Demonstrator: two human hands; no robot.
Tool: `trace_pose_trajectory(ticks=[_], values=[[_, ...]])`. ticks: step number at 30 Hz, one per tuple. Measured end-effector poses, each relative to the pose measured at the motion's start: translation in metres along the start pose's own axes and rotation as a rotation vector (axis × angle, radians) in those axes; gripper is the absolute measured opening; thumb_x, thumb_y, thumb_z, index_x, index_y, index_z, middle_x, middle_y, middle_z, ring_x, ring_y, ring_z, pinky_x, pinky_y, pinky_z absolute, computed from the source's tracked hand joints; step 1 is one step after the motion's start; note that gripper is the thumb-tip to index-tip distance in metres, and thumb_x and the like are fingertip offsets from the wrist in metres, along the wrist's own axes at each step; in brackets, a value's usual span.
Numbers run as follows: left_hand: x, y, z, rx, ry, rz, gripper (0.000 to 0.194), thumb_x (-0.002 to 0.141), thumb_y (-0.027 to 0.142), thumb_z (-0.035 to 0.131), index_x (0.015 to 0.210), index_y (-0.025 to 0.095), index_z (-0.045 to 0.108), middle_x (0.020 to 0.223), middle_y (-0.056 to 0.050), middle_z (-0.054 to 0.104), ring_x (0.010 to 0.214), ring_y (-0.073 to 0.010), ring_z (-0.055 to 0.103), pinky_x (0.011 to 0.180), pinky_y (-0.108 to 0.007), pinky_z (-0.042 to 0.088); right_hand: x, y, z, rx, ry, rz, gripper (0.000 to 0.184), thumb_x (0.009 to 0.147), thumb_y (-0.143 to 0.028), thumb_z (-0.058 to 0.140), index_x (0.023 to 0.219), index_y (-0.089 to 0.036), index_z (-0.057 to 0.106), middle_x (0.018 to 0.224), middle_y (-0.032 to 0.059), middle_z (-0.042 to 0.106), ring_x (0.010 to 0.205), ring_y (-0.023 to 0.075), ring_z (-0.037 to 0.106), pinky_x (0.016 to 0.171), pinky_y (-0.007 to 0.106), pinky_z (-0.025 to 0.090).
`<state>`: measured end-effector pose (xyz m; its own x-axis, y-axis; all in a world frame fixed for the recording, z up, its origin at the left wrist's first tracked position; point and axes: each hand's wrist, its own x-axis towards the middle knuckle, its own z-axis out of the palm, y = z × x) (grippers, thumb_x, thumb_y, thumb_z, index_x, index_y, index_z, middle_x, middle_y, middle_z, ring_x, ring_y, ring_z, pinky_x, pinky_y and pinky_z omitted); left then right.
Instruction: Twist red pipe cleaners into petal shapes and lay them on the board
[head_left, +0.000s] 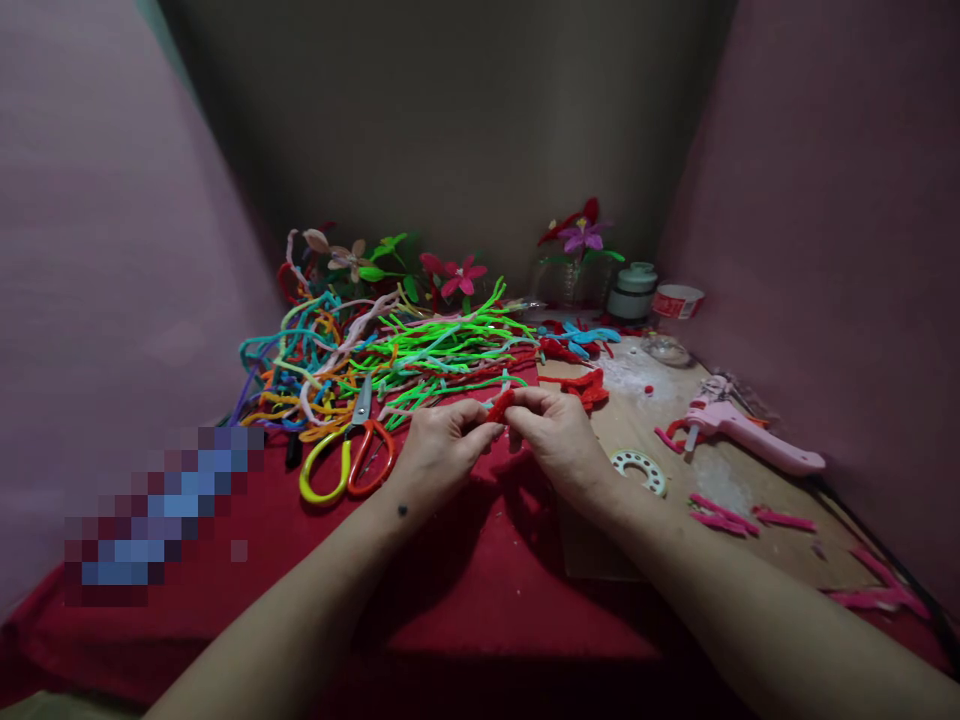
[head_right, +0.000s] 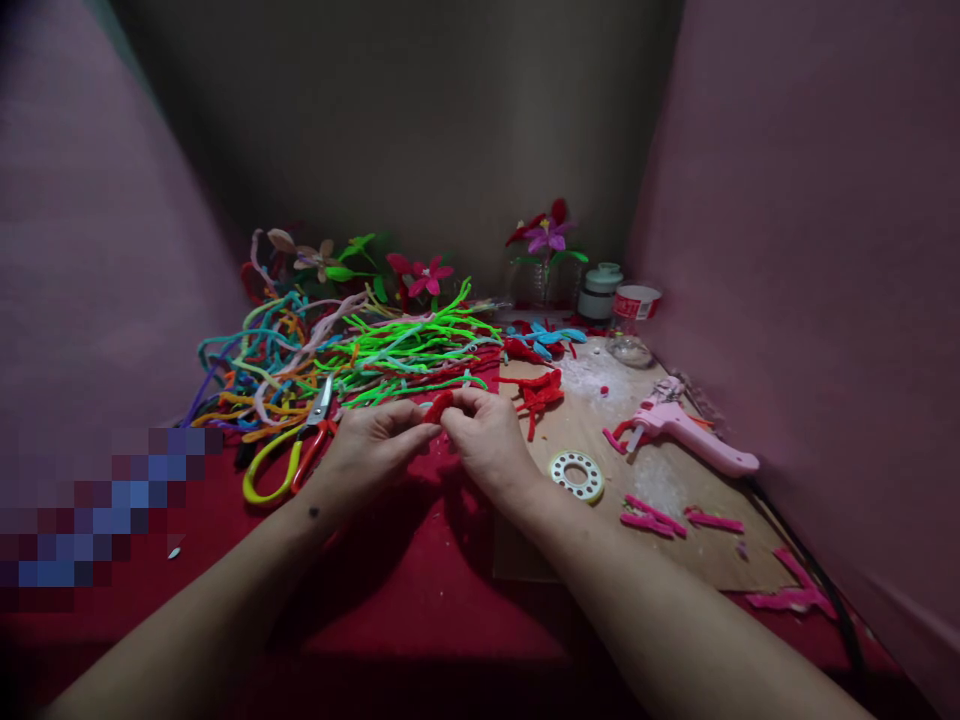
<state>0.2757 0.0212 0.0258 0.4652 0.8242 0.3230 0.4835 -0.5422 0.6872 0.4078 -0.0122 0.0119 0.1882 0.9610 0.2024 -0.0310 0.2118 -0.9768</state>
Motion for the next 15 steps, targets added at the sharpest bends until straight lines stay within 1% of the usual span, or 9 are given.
trace_pose_trajectory(ticks=[3,5,7,10,12,13,15], values=[[0.0,0.002,0.001,-0.02,-0.016,-0.017,0.025,0.071,0.024,0.056,0.049,0.015,0.048,0.046,0.006,0.04,0.045,-0.0055,0.035,0.042,-0.018,0.026,-0.001,0.003,0.0,-0.021,0.011,-0.006,0.016,0.064,-0.011,0.044,0.061,-0.013,0.06,0.049,-0.0032,0.051,0.047,0.0079,0.044,0.048,0.021,0.033],[0.0,0.003,0.001,-0.09,-0.055,-0.09,0.023,0.071,0.025,0.056,0.05,0.016,0.049,0.044,0.006,0.042,0.041,-0.0053,0.036,0.039,-0.018,0.026,-0.001,0.005,0.0,0.01,0.017,-0.002,0.015,0.064,-0.012,0.044,0.058,-0.014,0.058,0.049,-0.0033,0.05,0.046,0.0079,0.042,0.047,0.021,0.032],[0.001,0.004,0.001,-0.18,-0.104,-0.19,0.023,0.071,0.027,0.056,0.052,0.016,0.05,0.04,0.007,0.042,0.035,-0.0054,0.036,0.035,-0.018,0.026,0.0,0.008,0.0,0.065,0.016,0.015,0.014,0.063,-0.012,0.044,0.057,-0.014,0.057,0.048,-0.0033,0.05,0.045,0.0076,0.041,0.046,0.021,0.031],[0.002,0.006,0.0,-0.296,-0.167,-0.294,0.021,0.072,0.03,0.056,0.056,0.016,0.052,0.035,0.007,0.041,0.029,-0.006,0.036,0.031,-0.018,0.025,0.001,0.01,0.001,0.203,-0.019,0.067,0.011,0.063,-0.013,0.049,0.061,-0.014,0.059,0.051,-0.0026,0.052,0.046,0.0079,0.043,0.047,0.022,0.032],[0.003,0.007,-0.002,-0.348,-0.188,-0.322,0.02,0.071,0.029,0.057,0.057,0.016,0.053,0.035,0.007,0.042,0.027,-0.006,0.037,0.03,-0.018,0.025,0.002,0.011,0.002,0.301,-0.063,0.098,0.008,0.065,-0.019,0.055,0.064,-0.013,0.061,0.055,-0.0013,0.054,0.049,0.0085,0.044,0.049,0.023,0.034],[0.004,0.007,-0.002,-0.366,-0.194,-0.331,0.02,0.071,0.029,0.057,0.057,0.015,0.054,0.035,0.007,0.043,0.027,-0.0059,0.037,0.03,-0.018,0.025,0.002,0.012,0.002,0.326,-0.081,0.104,0.01,0.066,-0.023,0.058,0.065,-0.013,0.061,0.057,-0.0008,0.054,0.05,0.0086,0.044,0.05,0.023,0.033],[0.004,0.008,-0.004,-0.383,-0.206,-0.339,0.02,0.071,0.028,0.057,0.056,0.015,0.054,0.035,0.007,0.044,0.027,-0.0056,0.037,0.03,-0.018,0.025,0.002,0.013,0.001,0.308,-0.087,0.095,0.016,0.067,-0.029,0.062,0.063,-0.013,0.062,0.057,-0.0007,0.054,0.051,0.0083,0.043,0.05,0.023,0.032]])
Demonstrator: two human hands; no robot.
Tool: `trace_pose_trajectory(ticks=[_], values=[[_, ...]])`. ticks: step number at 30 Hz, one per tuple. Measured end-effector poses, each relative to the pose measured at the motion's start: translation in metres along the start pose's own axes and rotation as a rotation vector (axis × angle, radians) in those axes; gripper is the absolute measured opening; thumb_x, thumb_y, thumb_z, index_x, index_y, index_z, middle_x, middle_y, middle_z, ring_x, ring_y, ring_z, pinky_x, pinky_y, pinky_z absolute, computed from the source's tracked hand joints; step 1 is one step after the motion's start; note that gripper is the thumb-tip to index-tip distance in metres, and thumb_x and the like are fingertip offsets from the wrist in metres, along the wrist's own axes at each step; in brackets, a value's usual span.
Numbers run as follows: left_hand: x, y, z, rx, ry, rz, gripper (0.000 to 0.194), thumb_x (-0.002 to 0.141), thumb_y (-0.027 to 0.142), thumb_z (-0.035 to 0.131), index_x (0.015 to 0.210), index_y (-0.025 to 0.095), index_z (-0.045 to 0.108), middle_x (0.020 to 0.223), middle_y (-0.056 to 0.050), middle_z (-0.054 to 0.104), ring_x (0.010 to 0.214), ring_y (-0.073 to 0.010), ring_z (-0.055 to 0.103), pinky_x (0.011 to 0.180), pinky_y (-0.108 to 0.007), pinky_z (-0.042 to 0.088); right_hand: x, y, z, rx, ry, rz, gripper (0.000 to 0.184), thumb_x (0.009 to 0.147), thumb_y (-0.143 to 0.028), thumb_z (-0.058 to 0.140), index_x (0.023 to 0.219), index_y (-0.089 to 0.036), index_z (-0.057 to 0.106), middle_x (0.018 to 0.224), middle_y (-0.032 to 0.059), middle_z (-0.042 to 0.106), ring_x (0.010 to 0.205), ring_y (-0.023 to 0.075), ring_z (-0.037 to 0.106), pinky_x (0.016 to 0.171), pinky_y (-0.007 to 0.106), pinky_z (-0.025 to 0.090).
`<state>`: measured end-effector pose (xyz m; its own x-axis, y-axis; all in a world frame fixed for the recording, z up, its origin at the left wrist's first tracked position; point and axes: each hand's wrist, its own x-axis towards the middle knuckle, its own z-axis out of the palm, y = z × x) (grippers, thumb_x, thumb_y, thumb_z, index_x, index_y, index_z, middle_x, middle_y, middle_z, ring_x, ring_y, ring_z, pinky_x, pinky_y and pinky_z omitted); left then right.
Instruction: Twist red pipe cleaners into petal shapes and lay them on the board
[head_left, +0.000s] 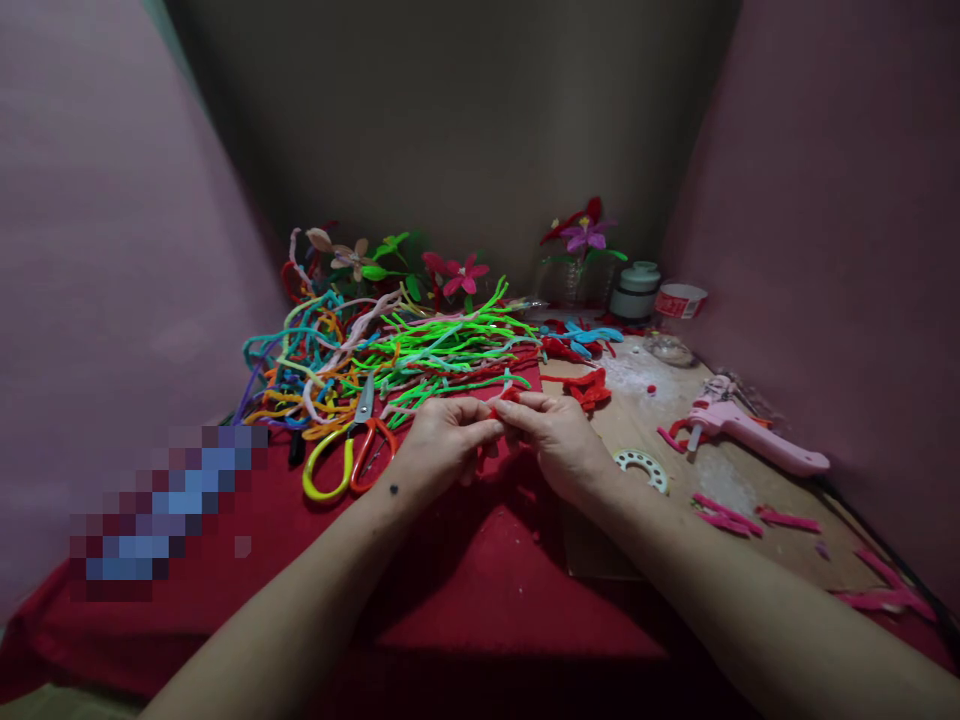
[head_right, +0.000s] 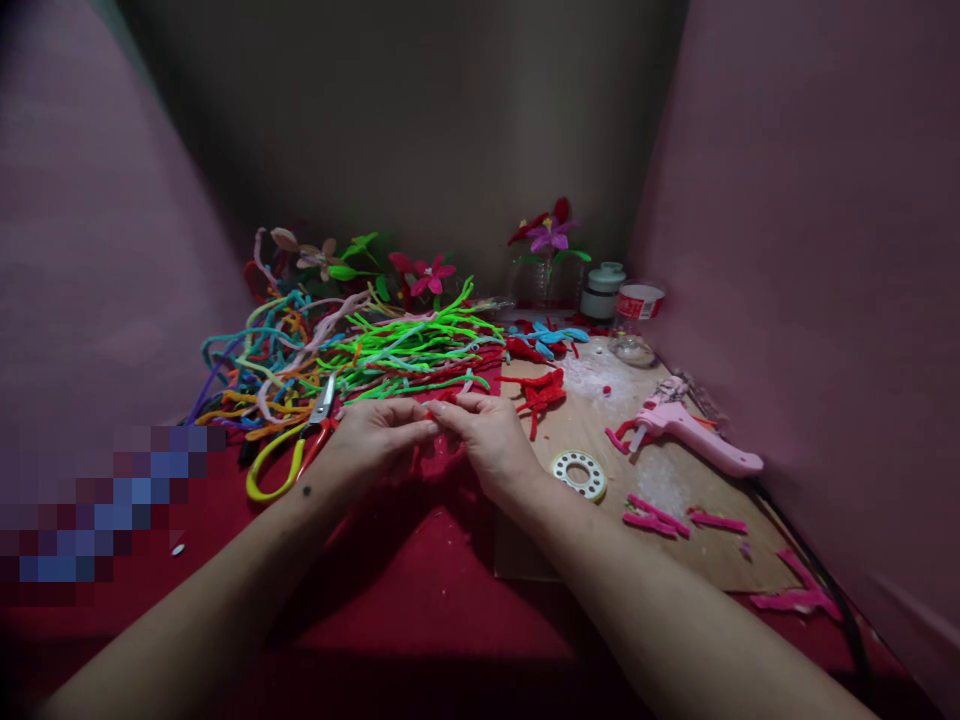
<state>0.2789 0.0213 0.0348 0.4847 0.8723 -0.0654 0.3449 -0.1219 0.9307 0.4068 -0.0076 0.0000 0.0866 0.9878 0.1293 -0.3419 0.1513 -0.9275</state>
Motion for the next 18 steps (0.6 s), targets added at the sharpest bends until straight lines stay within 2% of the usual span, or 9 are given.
trace_pose_trajectory(ticks=[4,7,11,16,18], values=[[0.0014,0.0,-0.0015,-0.019,-0.095,0.014,0.018,0.071,0.027,0.058,0.059,0.013,0.056,0.042,0.004,0.051,0.03,-0.0049,0.041,0.034,-0.018,0.028,0.0008,-0.0005,-0.0027,-0.08,0.049,-0.033,0.021,0.069,-0.03,0.062,0.056,-0.014,0.059,0.051,-0.0012,0.052,0.049,0.0087,0.042,0.05,0.024,0.031],[0.0021,-0.0011,-0.0024,-0.087,-0.146,0.022,0.017,0.071,0.027,0.058,0.063,0.012,0.058,0.051,0.001,0.056,0.034,-0.0045,0.043,0.038,-0.018,0.029,0.001,-0.0015,-0.0025,-0.057,0.041,-0.033,0.021,0.07,-0.03,0.06,0.056,-0.014,0.059,0.05,-0.0003,0.052,0.048,0.0092,0.043,0.05,0.024,0.032],[0.0024,-0.0042,-0.0039,-0.138,-0.084,0.018,0.018,0.072,0.028,0.056,0.065,0.012,0.058,0.045,0.002,0.053,0.034,-0.0048,0.04,0.039,-0.018,0.027,-0.0006,-0.0009,0.001,0.001,-0.012,-0.015,0.021,0.071,-0.032,0.061,0.061,-0.013,0.06,0.054,0.0,0.055,0.051,0.0094,0.046,0.053,0.024,0.034],[0.0021,-0.0058,-0.0057,-0.11,-0.116,0.035,0.018,0.075,0.03,0.054,0.075,0.012,0.06,0.046,0.0,0.057,0.036,-0.0073,0.044,0.041,-0.019,0.033,-0.0024,-0.0004,0.0016,-0.118,0.107,0.019,0.023,0.069,-0.033,0.062,0.057,-0.013,0.058,0.051,-0.0019,0.051,0.048,0.0081,0.042,0.049,0.023,0.03],[0.0023,-0.0066,-0.005,-0.028,-0.07,0.03,0.016,0.074,0.028,0.054,0.077,0.013,0.06,0.046,0.001,0.057,0.036,-0.008,0.044,0.04,-0.02,0.034,-0.0018,-0.0001,0.0,-0.147,0.107,0.032,0.024,0.069,-0.036,0.062,0.06,-0.014,0.059,0.05,-0.0028,0.05,0.046,0.0077,0.04,0.046,0.023,0.027]])
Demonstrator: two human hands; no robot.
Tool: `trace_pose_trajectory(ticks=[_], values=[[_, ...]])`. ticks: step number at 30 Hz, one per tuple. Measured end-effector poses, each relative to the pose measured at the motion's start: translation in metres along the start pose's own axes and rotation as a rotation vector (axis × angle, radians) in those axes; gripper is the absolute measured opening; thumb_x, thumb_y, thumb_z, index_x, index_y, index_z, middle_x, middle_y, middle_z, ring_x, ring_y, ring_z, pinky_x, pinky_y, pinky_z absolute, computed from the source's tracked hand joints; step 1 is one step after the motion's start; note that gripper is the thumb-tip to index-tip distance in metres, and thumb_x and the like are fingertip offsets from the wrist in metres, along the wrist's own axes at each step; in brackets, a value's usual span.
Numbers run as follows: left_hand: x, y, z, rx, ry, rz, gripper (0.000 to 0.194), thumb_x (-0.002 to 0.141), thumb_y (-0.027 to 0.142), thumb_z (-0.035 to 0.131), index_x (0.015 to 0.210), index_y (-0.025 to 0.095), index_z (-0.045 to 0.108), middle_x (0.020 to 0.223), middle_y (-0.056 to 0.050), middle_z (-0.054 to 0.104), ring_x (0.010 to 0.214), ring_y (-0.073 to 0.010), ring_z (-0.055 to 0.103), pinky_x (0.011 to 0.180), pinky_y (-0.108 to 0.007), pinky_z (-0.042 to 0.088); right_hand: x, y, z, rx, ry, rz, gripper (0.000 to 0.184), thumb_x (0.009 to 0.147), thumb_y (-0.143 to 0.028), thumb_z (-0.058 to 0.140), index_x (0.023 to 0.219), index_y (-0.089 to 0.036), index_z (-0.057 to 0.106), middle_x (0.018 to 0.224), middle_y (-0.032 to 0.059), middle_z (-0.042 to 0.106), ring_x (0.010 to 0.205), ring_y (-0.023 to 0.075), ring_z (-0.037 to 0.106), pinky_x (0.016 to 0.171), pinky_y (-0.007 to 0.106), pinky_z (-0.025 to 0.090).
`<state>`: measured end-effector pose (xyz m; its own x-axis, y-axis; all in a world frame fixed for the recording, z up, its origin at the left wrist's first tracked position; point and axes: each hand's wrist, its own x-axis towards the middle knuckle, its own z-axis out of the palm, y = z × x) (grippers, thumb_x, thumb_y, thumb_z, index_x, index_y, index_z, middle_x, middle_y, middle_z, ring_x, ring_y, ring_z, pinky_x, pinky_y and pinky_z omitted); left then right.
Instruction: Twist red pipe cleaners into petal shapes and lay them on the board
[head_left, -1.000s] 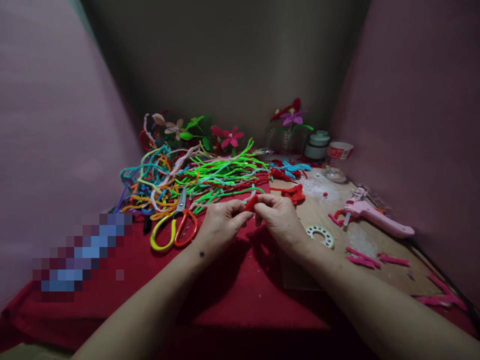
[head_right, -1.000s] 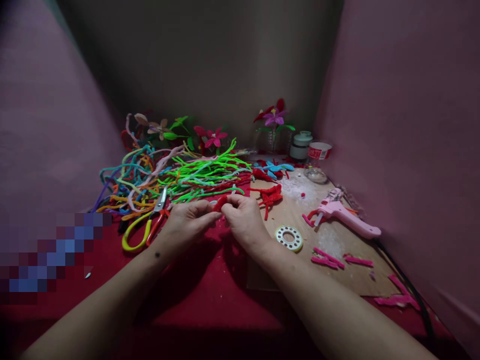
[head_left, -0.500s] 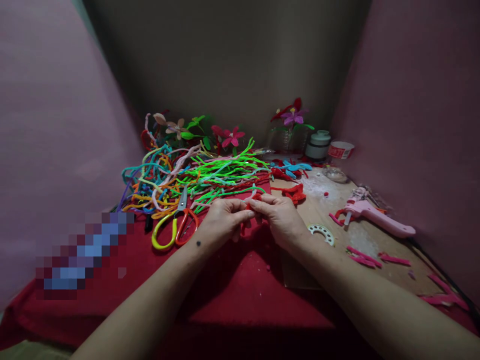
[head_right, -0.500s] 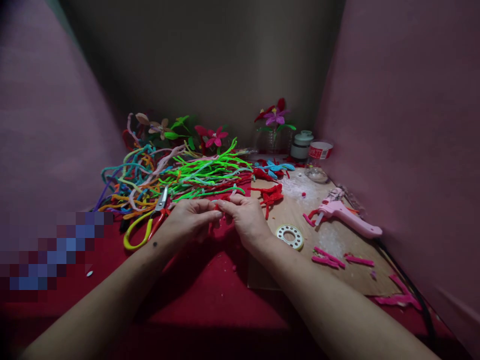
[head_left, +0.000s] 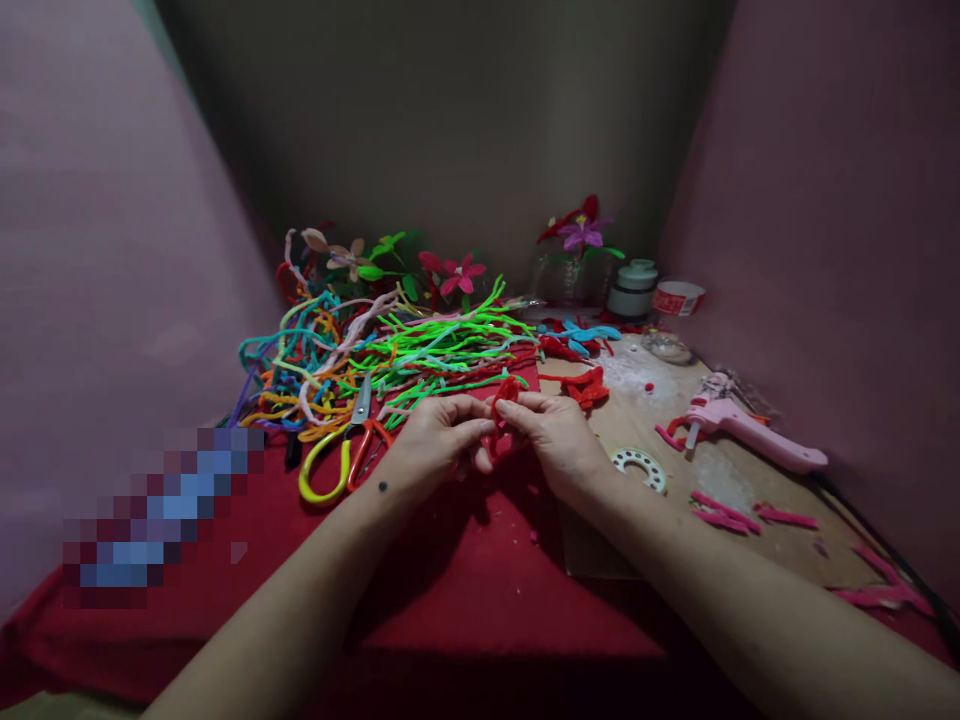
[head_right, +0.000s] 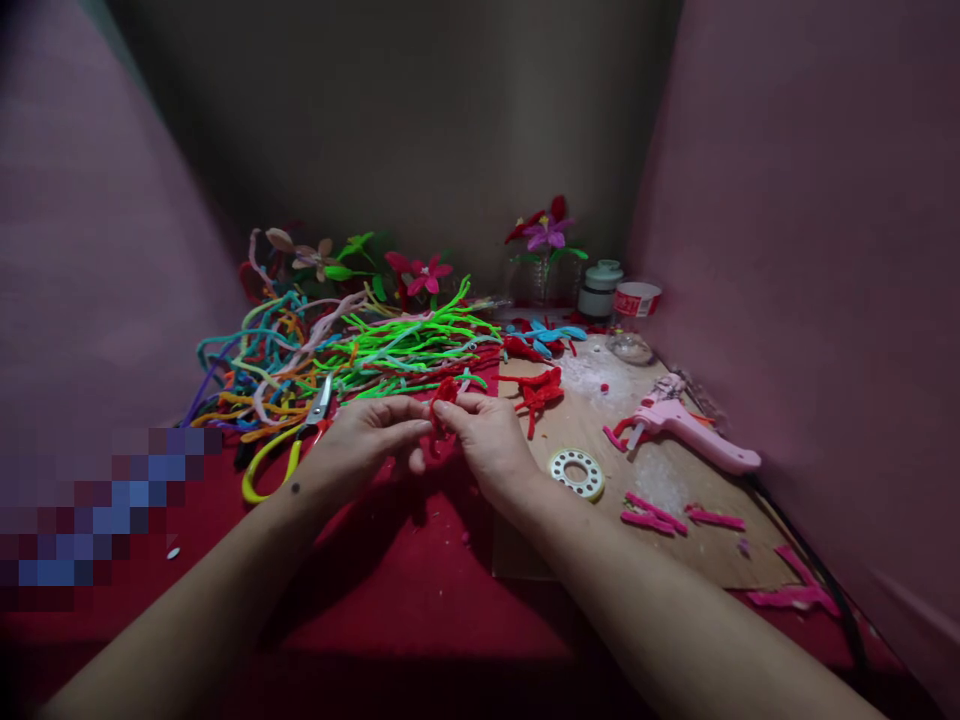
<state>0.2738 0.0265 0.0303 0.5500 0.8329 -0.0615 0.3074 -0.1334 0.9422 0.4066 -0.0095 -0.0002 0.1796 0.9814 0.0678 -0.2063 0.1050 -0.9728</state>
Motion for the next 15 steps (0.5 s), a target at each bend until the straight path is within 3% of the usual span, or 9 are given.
trace_pose_trajectory(ticks=[4,7,12,15], values=[[0.0013,-0.0053,0.0032,0.229,0.161,0.191,0.013,0.074,0.026,0.055,0.075,0.016,0.062,0.059,0.001,0.06,0.046,-0.0083,0.05,0.048,-0.02,0.039,0.0017,-0.0006,-0.0018,-0.05,0.023,-0.026,0.025,0.069,-0.034,0.061,0.056,-0.014,0.056,0.048,-0.0036,0.048,0.044,0.0064,0.038,0.045,0.022,0.026],[0.0015,-0.0076,0.0041,0.317,0.198,0.289,0.01,0.074,0.024,0.055,0.074,0.017,0.062,0.068,0.0,0.063,0.055,-0.0092,0.053,0.055,-0.02,0.04,0.0012,-0.0041,-0.0012,-0.075,-0.003,-0.032,0.024,0.069,-0.031,0.062,0.054,-0.015,0.054,0.048,-0.0034,0.05,0.044,0.0062,0.038,0.045,0.022,0.027],[0.0011,-0.0062,-0.0009,0.382,0.129,0.276,0.011,0.076,0.025,0.053,0.07,0.017,0.057,0.055,0.002,0.057,0.049,-0.0095,0.05,0.052,-0.02,0.038,0.001,-0.0039,-0.0014,-0.098,-0.032,-0.001,0.024,0.064,-0.03,0.064,0.051,-0.015,0.05,0.044,-0.004,0.047,0.04,0.0064,0.037,0.042,0.022,0.026],[-0.0001,-0.0094,-0.0039,0.675,0.049,0.397,0.014,0.081,0.023,0.045,0.073,0.017,0.055,0.061,0.0,0.059,0.055,-0.0114,0.053,0.053,-0.021,0.037,0.0042,0.0033,-0.0026,-0.204,0.006,0.013,0.028,0.064,-0.033,0.064,0.049,-0.017,0.045,0.041,-0.004,0.044,0.038,0.0069,0.036,0.04,0.022,0.023]])
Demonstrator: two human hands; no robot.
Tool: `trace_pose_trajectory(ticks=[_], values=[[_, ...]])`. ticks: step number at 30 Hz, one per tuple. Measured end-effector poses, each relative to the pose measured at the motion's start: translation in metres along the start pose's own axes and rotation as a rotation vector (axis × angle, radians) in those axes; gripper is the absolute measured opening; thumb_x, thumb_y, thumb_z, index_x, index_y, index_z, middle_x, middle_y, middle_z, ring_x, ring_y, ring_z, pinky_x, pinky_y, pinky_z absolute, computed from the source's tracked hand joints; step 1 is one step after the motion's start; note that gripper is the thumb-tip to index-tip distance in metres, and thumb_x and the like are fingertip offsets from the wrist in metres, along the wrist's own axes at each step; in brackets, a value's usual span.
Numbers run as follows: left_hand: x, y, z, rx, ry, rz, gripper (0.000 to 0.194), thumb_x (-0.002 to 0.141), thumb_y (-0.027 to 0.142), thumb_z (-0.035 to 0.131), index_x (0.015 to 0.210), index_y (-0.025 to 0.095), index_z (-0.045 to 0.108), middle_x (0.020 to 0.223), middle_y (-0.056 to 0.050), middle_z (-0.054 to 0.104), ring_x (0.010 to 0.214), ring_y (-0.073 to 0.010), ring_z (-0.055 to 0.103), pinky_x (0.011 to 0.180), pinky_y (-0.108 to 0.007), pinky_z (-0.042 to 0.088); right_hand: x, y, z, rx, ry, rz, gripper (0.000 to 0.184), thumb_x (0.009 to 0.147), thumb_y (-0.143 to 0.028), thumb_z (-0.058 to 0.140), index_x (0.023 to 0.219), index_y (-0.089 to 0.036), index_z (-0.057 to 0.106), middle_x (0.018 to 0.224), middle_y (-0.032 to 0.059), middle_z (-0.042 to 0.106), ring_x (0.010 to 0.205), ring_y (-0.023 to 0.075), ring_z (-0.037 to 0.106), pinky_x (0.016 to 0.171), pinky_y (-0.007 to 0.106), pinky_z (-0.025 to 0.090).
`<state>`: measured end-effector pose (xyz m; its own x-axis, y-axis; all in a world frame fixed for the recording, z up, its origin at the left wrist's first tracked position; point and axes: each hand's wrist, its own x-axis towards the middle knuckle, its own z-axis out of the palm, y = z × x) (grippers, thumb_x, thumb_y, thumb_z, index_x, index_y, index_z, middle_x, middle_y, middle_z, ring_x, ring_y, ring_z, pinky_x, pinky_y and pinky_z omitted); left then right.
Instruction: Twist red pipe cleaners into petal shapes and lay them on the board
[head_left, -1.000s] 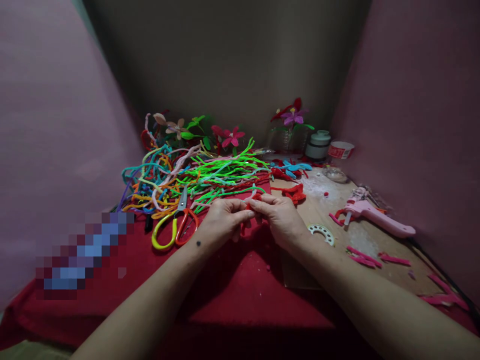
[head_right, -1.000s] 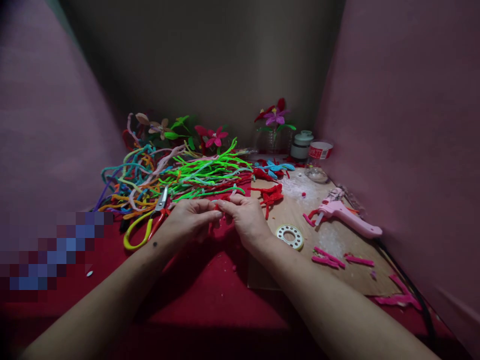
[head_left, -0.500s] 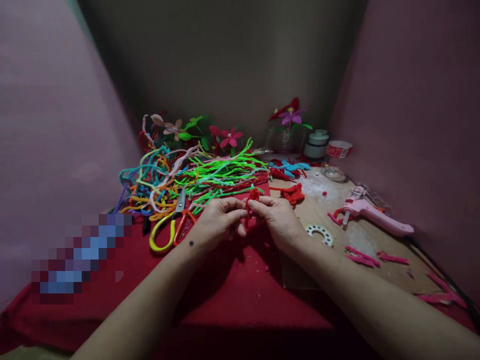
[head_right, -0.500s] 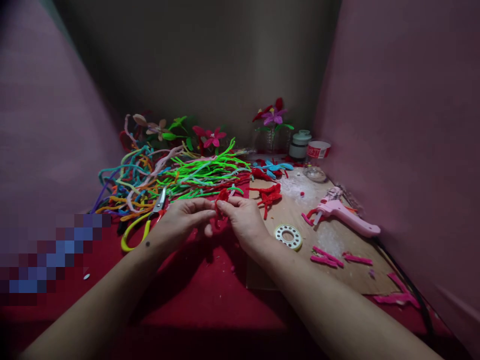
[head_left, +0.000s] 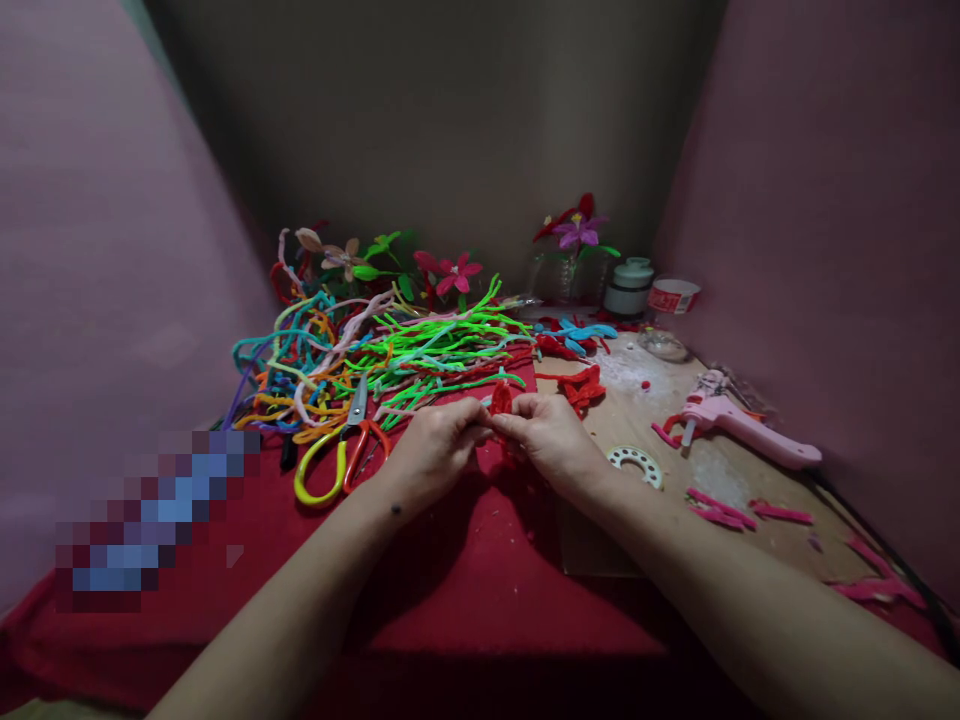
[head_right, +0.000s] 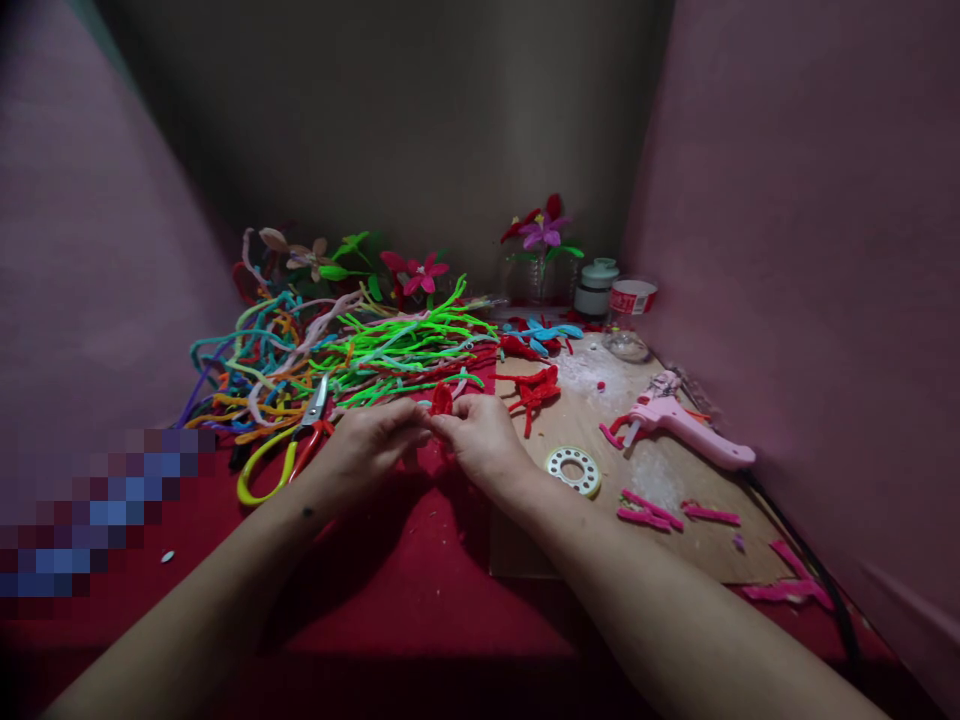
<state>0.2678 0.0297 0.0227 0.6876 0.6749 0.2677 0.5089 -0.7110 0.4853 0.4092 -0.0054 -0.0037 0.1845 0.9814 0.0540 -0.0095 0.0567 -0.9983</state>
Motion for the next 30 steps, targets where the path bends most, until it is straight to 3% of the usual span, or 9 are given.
trace_pose_trajectory(ticks=[3,6,9,12,15,20,24,27,30], values=[[-0.004,-0.001,0.005,0.439,0.037,0.17,0.019,0.083,0.015,0.037,0.078,0.015,0.056,0.076,-0.007,0.061,0.064,-0.0151,0.054,0.054,-0.024,0.034,0.004,0.005,0.001,-0.132,0.056,-0.001,0.028,0.063,-0.03,0.063,0.047,-0.018,0.043,0.04,-0.0041,0.043,0.039,0.0073,0.035,0.04,0.022,0.022],[-0.008,0.003,0.011,0.724,0.105,0.2,0.022,0.083,0.012,0.034,0.082,0.014,0.056,0.074,-0.009,0.06,0.064,-0.0175,0.055,0.055,-0.027,0.034,0.005,0.002,0.0,-0.172,0.116,-0.017,0.027,0.063,-0.026,0.062,0.046,-0.017,0.042,0.041,-0.005,0.04,0.04,0.0067,0.033,0.041,0.022,0.022],[-0.008,0.006,0.016,0.818,0.137,0.194,0.024,0.084,0.013,0.032,0.083,0.014,0.056,0.066,-0.008,0.058,0.063,-0.0179,0.055,0.059,-0.027,0.034,0.003,-0.002,0.0,-0.134,0.123,0.014,0.027,0.063,-0.026,0.062,0.046,-0.017,0.043,0.039,-0.0053,0.04,0.039,0.0063,0.032,0.04,0.022,0.022],[-0.006,0.004,0.017,0.763,0.161,0.121,0.023,0.086,0.019,0.033,0.082,0.015,0.055,0.064,-0.008,0.059,0.06,-0.0174,0.056,0.055,-0.026,0.032,0.0,-0.003,0.001,0.002,0.071,0.055,0.025,0.065,-0.029,0.061,0.05,-0.017,0.045,0.038,-0.0046,0.042,0.035,0.0065,0.034,0.038,0.022,0.023],[-0.002,-0.001,0.015,0.541,0.221,-0.022,0.019,0.086,0.028,0.038,0.083,0.017,0.053,0.063,-0.006,0.059,0.056,-0.0159,0.054,0.051,-0.025,0.03,0.0,-0.002,0.002,0.172,0.04,0.077,0.024,0.064,-0.03,0.062,0.052,-0.016,0.047,0.039,-0.0034,0.046,0.034,0.0067,0.037,0.036,0.021,0.025],[0.005,0.0,0.003,-0.218,0.342,-0.299,0.016,0.082,0.031,0.044,0.074,0.019,0.049,0.057,0.002,0.054,0.043,-0.0094,0.048,0.047,-0.021,0.034,0.007,-0.003,-0.001,0.435,0.073,0.087,0.025,0.06,-0.028,0.066,0.052,-0.016,0.046,0.045,-0.0029,0.048,0.036,0.0061,0.039,0.037,0.021,0.026],[0.009,0.012,0.004,-0.674,0.172,-0.367,0.017,0.075,0.031,0.055,0.076,0.014,0.057,0.063,0.001,0.058,0.053,-0.0089,0.052,0.053,-0.021,0.038,0.008,-0.004,-0.004,0.496,0.117,0.046,0.031,0.057,-0.028,0.07,0.048,-0.017,0.042,0.04,-0.0063,0.039,0.037,0.0046,0.033,0.039,0.022,0.024],[0.01,0.019,0.014,-0.868,0.088,-0.313,0.019,0.072,0.031,0.06,0.073,0.012,0.062,0.065,0.0,0.059,0.058,-0.008,0.051,0.059,-0.021,0.04,0.004,-0.005,-0.003,0.432,0.126,-0.008,0.027,0.059,-0.031,0.068,0.051,-0.016,0.048,0.043,-0.0045,0.045,0.04,0.0063,0.038,0.043,0.023,0.028],[0.011,0.018,0.022,-1.051,0.06,-0.374,0.016,0.069,0.026,0.064,0.07,0.011,0.06,0.057,0.001,0.056,0.05,-0.0058,0.048,0.05,-0.019,0.038,0.0,-0.005,0.0,0.365,0.102,-0.069,0.019,0.063,-0.031,0.064,0.06,-0.014,0.055,0.051,-0.0023,0.052,0.045,0.0086,0.045,0.048,0.024,0.035]])
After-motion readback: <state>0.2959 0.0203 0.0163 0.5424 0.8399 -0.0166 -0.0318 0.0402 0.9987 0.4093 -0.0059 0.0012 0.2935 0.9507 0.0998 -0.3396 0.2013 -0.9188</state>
